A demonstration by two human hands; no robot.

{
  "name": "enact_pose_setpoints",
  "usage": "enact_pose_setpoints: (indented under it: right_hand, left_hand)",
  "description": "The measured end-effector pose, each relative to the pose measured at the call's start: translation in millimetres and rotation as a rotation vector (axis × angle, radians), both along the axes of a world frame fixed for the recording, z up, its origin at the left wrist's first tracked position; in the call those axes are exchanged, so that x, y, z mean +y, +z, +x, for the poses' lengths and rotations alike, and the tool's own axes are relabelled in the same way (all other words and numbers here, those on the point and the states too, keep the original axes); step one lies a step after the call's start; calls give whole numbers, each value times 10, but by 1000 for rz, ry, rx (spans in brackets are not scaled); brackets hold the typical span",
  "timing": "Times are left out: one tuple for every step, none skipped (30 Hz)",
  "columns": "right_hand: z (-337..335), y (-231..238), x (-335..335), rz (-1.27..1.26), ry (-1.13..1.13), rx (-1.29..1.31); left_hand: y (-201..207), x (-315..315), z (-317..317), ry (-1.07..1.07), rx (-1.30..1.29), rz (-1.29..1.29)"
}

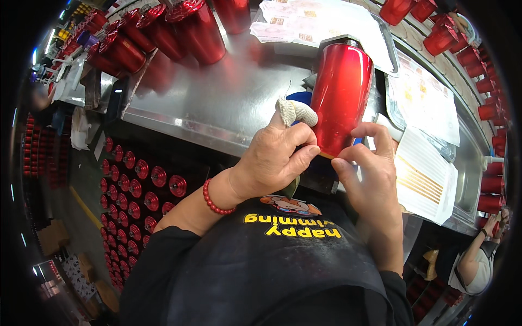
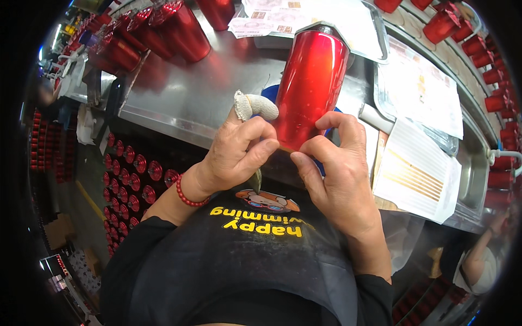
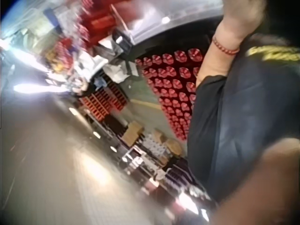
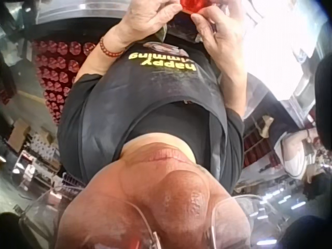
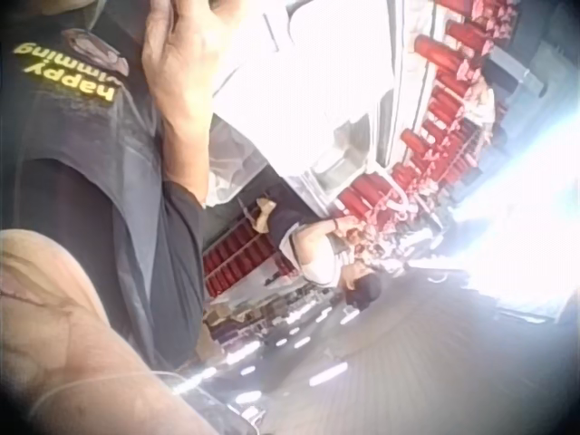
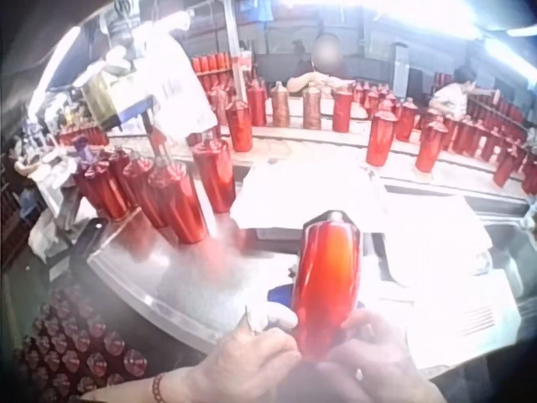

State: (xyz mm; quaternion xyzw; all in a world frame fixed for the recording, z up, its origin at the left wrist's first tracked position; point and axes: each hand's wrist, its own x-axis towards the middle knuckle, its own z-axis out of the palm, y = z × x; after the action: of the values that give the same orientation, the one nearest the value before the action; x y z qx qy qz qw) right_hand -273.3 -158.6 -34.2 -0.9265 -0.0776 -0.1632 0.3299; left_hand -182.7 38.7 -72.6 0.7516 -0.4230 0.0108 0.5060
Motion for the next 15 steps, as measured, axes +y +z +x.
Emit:
enact_pose_setpoints:
  right_hand:
    - [-9,-24,-9,6,-12,8]
    - [-21,-50,-17,13,-26,14]
    - [-28,-69,-22,19,-39,21]
    - [-28,-79,-26,15,-46,20]
    - [-29,-89,-25,13,-53,18]
    - [-29,-99,-26,11,-60,17]
    - [-29,-112,-27,8,-61,12]
    - [-27,-127,-29,6,-60,7]
    - [-26,-137,-30,4,-60,1]
    - [-27,-143,-30,12,-65,0]
    - [-27,-149,-29,20,-70,-1]
    - [-27,-153,-27,28,-75,-3]
    - [-28,-153,-24,35,-78,-3]
    - [-29,-150,-22,42,-81,-4]
    - [-30,-149,-20,49,-85,-5]
  left_hand:
    - [-20,-3,-11,24,7,5]
    - [-36,-10,-15,46,13,10]
    - [-58,-21,-15,56,43,-5]
    - [-85,-35,-16,66,73,-19]
    - [-107,-38,-15,76,102,-33]
    - [-119,-28,-3,75,113,-33]
    - [-129,-13,16,73,124,-34]
    - [-139,-2,27,73,134,-34]
    - [-158,1,28,58,258,-65]
    - [-179,5,27,44,382,-96]
    - [-192,9,27,29,506,-128]
    - [-188,8,28,32,481,-103]
    - [-185,6,25,34,457,-79]
    - [-172,6,35,37,422,-62]
    - [-166,7,40,40,387,-46]
